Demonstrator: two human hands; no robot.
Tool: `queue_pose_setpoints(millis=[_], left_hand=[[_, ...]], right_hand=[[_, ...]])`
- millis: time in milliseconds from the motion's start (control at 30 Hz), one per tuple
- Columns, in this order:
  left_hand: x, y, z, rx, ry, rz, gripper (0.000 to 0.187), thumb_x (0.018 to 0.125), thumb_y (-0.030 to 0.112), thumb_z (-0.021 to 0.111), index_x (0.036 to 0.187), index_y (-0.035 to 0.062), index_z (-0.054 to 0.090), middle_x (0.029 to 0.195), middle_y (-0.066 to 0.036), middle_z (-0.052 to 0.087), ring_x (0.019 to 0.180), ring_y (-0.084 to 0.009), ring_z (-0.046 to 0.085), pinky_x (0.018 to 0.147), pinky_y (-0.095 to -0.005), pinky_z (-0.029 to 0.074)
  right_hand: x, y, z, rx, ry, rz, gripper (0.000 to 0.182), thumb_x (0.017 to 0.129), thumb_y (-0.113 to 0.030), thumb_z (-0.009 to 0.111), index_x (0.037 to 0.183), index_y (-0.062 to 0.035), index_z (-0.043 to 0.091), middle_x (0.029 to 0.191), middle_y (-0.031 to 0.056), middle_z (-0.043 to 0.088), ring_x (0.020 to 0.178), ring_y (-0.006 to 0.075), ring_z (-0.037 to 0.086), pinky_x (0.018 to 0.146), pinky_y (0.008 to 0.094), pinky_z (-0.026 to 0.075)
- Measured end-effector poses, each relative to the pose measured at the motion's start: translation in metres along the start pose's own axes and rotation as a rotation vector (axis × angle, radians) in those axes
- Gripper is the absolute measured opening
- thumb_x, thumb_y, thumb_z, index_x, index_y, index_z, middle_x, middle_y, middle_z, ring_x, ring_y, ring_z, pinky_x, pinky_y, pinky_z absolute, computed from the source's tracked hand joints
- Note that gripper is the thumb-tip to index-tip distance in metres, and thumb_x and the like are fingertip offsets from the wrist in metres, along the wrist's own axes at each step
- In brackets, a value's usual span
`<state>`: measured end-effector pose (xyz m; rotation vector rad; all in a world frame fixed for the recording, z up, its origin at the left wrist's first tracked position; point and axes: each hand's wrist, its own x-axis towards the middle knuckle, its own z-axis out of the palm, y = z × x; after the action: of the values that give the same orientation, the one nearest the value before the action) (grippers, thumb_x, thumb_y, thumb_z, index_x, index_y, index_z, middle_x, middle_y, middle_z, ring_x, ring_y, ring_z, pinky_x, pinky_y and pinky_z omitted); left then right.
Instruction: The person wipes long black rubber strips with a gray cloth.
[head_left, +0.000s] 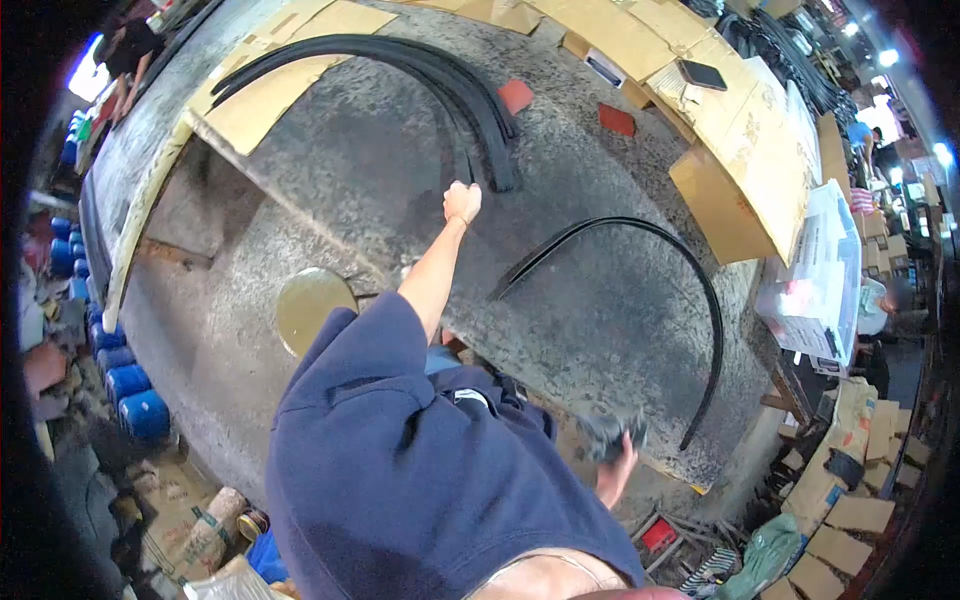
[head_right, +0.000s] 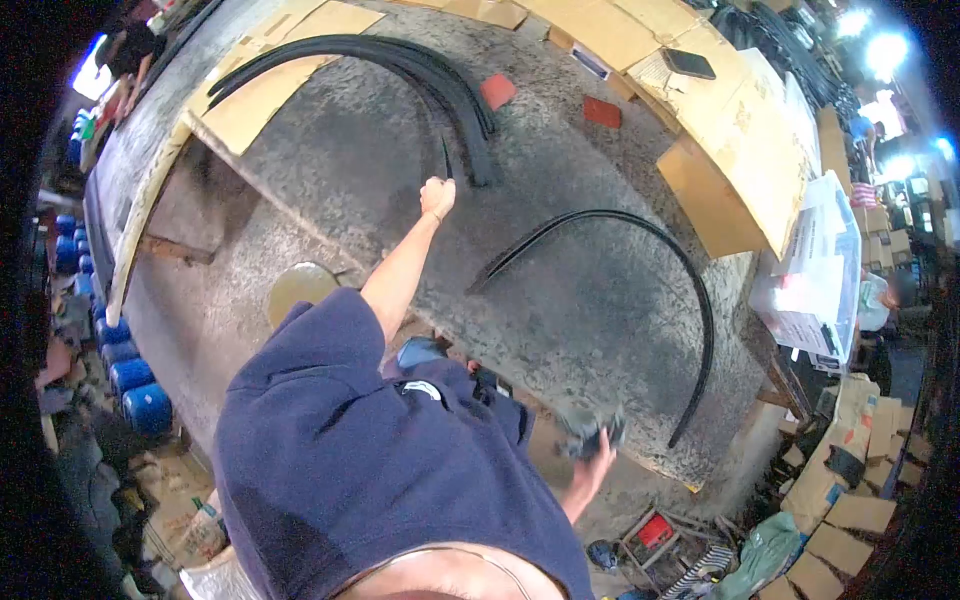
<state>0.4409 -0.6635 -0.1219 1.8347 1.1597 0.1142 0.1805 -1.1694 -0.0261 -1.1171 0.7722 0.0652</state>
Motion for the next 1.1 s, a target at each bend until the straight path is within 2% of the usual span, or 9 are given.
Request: queue_pose_setpoints(millis=[67, 167, 267, 367, 600, 700, 867, 1000, 1100], left_hand=[[-0.04, -0.025, -0.024, 0.049, 0.073, 0.293, 0.031, 0.082, 0.024, 0.052, 0.094, -0.0047, 0.053, 0.092, -0.028, 0.06, 0.092, -0.0419, 0.058, 0.081, -0.0466, 0.045], [-0.132, -0.049, -0.075, 0.033, 0.06, 0.362, 0.026, 0.081, 0.019, 0.052, 0.091, -0.0044, 0.048, 0.081, -0.029, 0.059, 0.082, -0.0445, 0.057, 0.074, -0.0498, 0.044], [-0.225, -0.071, -0.101, 0.221, 0.057, 0.559, 0.026, 0.078, 0.015, 0.051, 0.094, -0.0044, 0.046, 0.074, -0.029, 0.058, 0.072, -0.0454, 0.057, 0.066, -0.0511, 0.045], [-0.282, -0.098, -0.099, 0.166, -0.001, 0.473, 0.029, 0.077, 0.013, 0.052, 0.097, -0.0065, 0.045, 0.076, -0.028, 0.058, 0.07, -0.0458, 0.057, 0.064, -0.0518, 0.046], [-0.322, -0.151, -0.137, 0.356, -0.01, 0.574, 0.029, 0.075, 0.015, 0.058, 0.091, -0.0065, 0.048, 0.082, -0.025, 0.056, 0.075, -0.0412, 0.057, 0.062, -0.0463, 0.047], [-0.342, -0.16, -0.138, 0.42, 0.022, 0.567, 0.027, 0.077, 0.01, 0.054, 0.097, -0.0023, 0.042, 0.086, -0.022, 0.055, 0.076, -0.0382, 0.059, 0.063, -0.045, 0.048], [-0.372, -0.205, -0.175, 0.517, -0.04, 0.708, 0.021, 0.08, 0.011, 0.047, 0.095, -0.0033, 0.043, 0.088, -0.022, 0.056, 0.079, -0.0365, 0.06, 0.067, -0.0442, 0.05], [-0.407, -0.234, -0.219, 0.439, -0.19, 0.592, 0.024, 0.078, 0.014, 0.05, 0.094, -0.0029, 0.044, 0.087, -0.023, 0.057, 0.078, -0.0383, 0.06, 0.069, -0.0457, 0.049], [-0.393, -0.257, -0.234, 0.009, -0.174, 0.336, 0.039, 0.081, 0.033, 0.052, 0.1, -0.0003, 0.045, 0.085, -0.027, 0.059, 0.084, -0.0431, 0.058, 0.074, -0.0508, 0.044]], right_hand=[[0.039, 0.019, 0.04, 0.035, -0.285, 0.117, 0.04, 0.087, -0.024, 0.056, 0.122, -0.0074, 0.047, 0.113, 0.0085, 0.056, 0.1, 0.0223, 0.056, 0.081, 0.0391, 0.048], [0.038, 0.042, 0.152, 0.11, -0.609, 0.192, 0.049, 0.09, -0.044, 0.046, 0.125, -0.0084, 0.045, 0.118, 0.0069, 0.053, 0.108, 0.022, 0.051, 0.092, 0.039, 0.041], [0.002, 0.063, 0.242, 0.174, -0.852, 0.398, 0.055, 0.093, -0.049, 0.035, 0.128, -0.0071, 0.043, 0.123, 0.0079, 0.051, 0.113, 0.0231, 0.047, 0.099, 0.038, 0.035], [-0.018, 0.128, 0.281, 0.04, -1.23, 0.489, 0.054, 0.096, -0.042, 0.027, 0.126, 0.0002, 0.043, 0.129, 0.0072, 0.046, 0.117, 0.0216, 0.044, 0.103, 0.0341, 0.028], [-0.104, 0.144, 0.273, -0.619, -1.12, 0.022, 0.048, 0.085, -0.011, 0.057, 0.129, -0.001, 0.039, 0.118, 0.0115, 0.051, 0.107, 0.0195, 0.049, 0.091, 0.0309, 0.04], [-0.081, 0.192, 0.263, -0.711, -0.817, 0.121, 0.027, 0.085, -0.015, 0.059, 0.107, -0.0016, 0.052, 0.089, 0.0062, 0.058, 0.074, 0.0158, 0.056, 0.063, 0.0315, 0.046], [-0.098, 0.224, 0.265, -0.639, -0.826, 0.399, 0.021, 0.09, -0.025, 0.054, 0.085, -0.0048, 0.059, 0.069, 0.0055, 0.057, 0.052, 0.0149, 0.05, 0.043, 0.0288, 0.039], [-0.086, 0.252, 0.281, -0.449, -0.707, 0.575, 0.03, 0.092, -0.036, 0.048, 0.079, -0.011, 0.058, 0.063, 0.0004, 0.055, 0.044, 0.0102, 0.042, 0.039, 0.0241, 0.035], [-0.132, 0.268, 0.267, -0.471, -0.757, 0.517, 0.033, 0.093, -0.036, 0.045, 0.078, -0.0103, 0.058, 0.063, 0.002, 0.056, 0.047, 0.0137, 0.048, 0.04, 0.0264, 0.039]])
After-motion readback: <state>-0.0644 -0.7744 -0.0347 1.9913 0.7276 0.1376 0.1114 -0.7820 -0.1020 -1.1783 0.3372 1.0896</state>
